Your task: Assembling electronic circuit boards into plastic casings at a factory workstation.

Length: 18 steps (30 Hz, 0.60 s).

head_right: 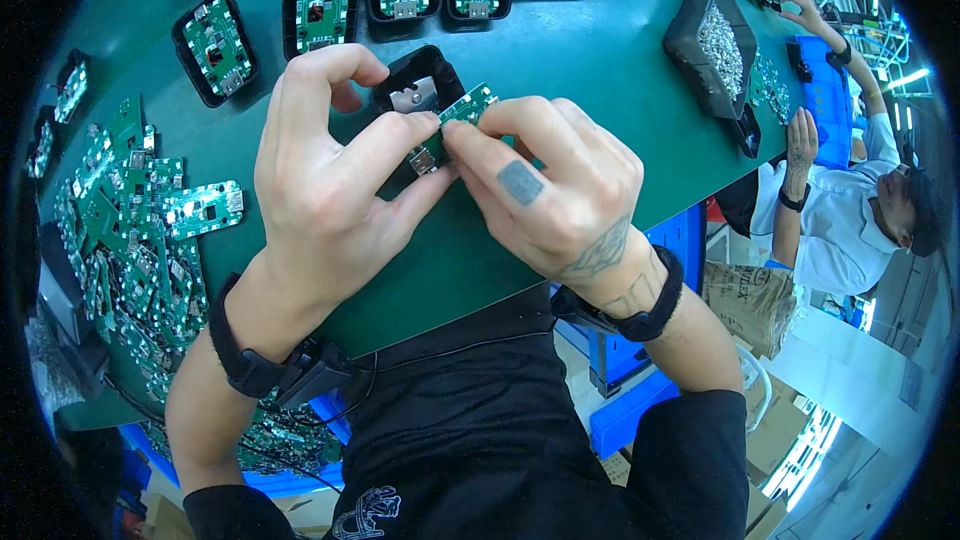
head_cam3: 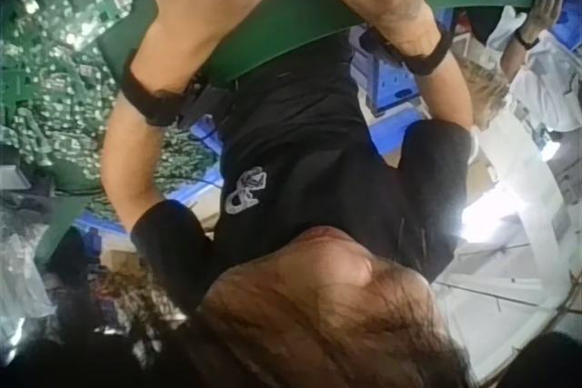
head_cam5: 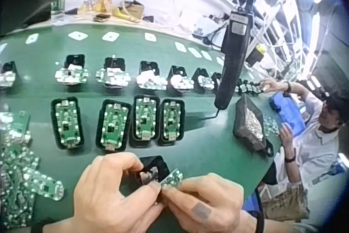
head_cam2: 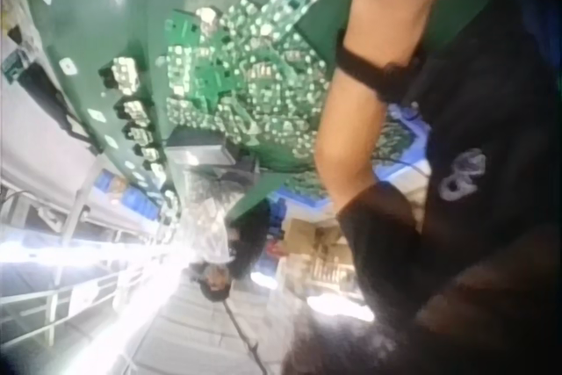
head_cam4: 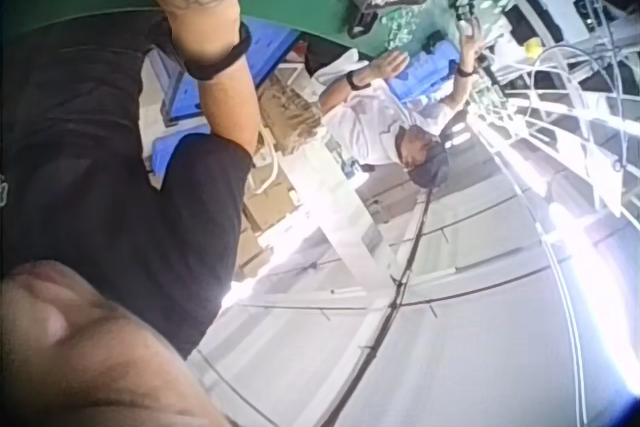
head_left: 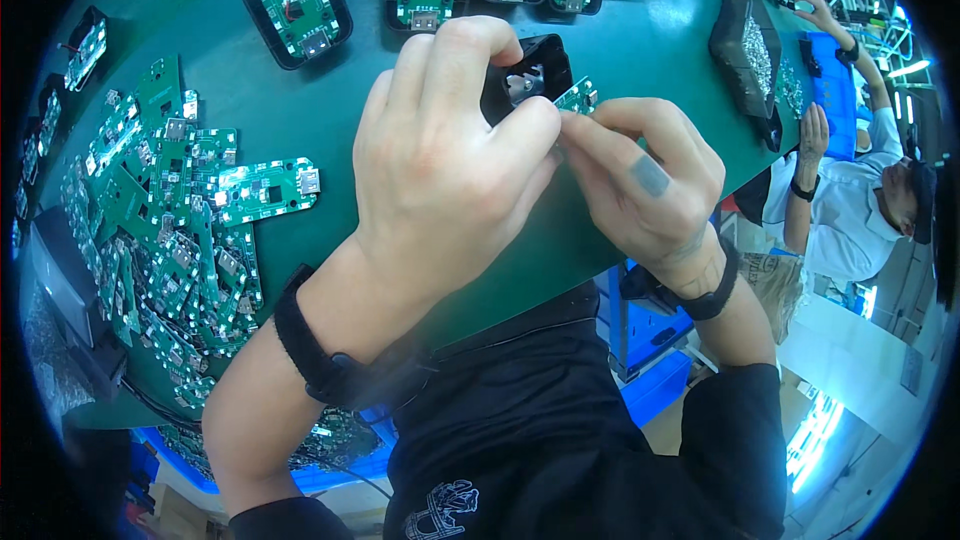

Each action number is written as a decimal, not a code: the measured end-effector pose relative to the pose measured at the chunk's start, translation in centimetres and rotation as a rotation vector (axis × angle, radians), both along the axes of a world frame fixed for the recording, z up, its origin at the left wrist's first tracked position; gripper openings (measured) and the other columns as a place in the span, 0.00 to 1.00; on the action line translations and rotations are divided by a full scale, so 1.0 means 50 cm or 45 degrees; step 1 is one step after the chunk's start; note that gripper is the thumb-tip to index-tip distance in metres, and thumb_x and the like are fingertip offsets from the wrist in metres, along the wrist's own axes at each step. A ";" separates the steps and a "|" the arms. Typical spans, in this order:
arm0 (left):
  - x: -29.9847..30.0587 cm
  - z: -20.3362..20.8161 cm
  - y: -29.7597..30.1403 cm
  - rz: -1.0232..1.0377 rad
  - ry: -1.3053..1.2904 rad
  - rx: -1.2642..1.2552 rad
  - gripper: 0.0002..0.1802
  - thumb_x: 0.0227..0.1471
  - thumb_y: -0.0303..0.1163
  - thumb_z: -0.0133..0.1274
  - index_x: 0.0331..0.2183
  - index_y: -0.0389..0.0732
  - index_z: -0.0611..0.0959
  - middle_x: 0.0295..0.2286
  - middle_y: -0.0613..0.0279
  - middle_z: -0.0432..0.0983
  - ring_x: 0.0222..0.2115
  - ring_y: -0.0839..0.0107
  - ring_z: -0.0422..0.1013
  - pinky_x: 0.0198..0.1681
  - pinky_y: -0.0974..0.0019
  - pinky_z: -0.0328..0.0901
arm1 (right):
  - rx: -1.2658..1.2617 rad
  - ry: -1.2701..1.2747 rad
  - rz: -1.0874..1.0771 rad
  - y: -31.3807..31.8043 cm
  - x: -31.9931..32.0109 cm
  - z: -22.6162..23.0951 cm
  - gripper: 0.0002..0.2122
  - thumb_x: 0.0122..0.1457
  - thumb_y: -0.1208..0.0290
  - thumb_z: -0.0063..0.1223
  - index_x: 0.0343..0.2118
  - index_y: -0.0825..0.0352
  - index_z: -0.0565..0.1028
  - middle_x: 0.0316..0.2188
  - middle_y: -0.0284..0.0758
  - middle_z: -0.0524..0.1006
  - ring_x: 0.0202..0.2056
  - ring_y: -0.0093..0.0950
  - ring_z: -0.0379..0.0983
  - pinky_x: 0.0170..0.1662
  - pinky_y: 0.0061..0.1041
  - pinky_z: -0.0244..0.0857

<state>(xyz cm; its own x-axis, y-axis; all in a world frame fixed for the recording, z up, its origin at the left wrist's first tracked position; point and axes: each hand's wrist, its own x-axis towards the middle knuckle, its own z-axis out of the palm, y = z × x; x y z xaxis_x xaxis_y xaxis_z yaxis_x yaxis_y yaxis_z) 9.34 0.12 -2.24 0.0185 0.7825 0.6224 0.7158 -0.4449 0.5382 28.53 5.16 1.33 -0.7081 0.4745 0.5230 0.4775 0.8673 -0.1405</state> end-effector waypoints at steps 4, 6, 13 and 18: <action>0.000 -0.002 0.002 0.019 -0.021 -0.007 0.23 0.24 0.28 0.76 0.31 0.41 0.87 0.42 0.54 0.72 0.35 0.59 0.70 0.35 0.60 0.68 | 0.080 -0.111 0.041 0.006 0.006 0.010 0.16 0.43 0.77 0.70 0.39 0.61 0.85 0.30 0.27 0.78 0.25 0.23 0.73 0.25 0.21 0.68; 0.001 -0.001 0.005 0.020 -0.036 -0.009 0.23 0.24 0.28 0.76 0.31 0.41 0.87 0.42 0.54 0.72 0.35 0.59 0.70 0.35 0.61 0.69 | 0.061 -0.160 0.069 0.009 0.008 0.019 0.17 0.43 0.77 0.69 0.40 0.60 0.85 0.30 0.27 0.77 0.26 0.23 0.73 0.25 0.21 0.68; 0.002 0.005 0.000 0.008 -0.036 -0.048 0.23 0.25 0.28 0.77 0.31 0.41 0.87 0.42 0.55 0.72 0.35 0.60 0.70 0.34 0.61 0.69 | -0.131 -0.169 0.059 0.009 0.017 0.035 0.20 0.44 0.83 0.69 0.44 0.64 0.85 0.32 0.32 0.79 0.29 0.28 0.75 0.27 0.23 0.69; 0.006 0.006 0.003 0.001 -0.055 -0.057 0.23 0.25 0.28 0.77 0.31 0.41 0.87 0.42 0.55 0.72 0.34 0.60 0.70 0.34 0.61 0.69 | -0.203 0.033 -0.049 0.006 0.013 0.023 0.16 0.46 0.81 0.71 0.40 0.64 0.85 0.28 0.33 0.80 0.28 0.30 0.77 0.29 0.26 0.72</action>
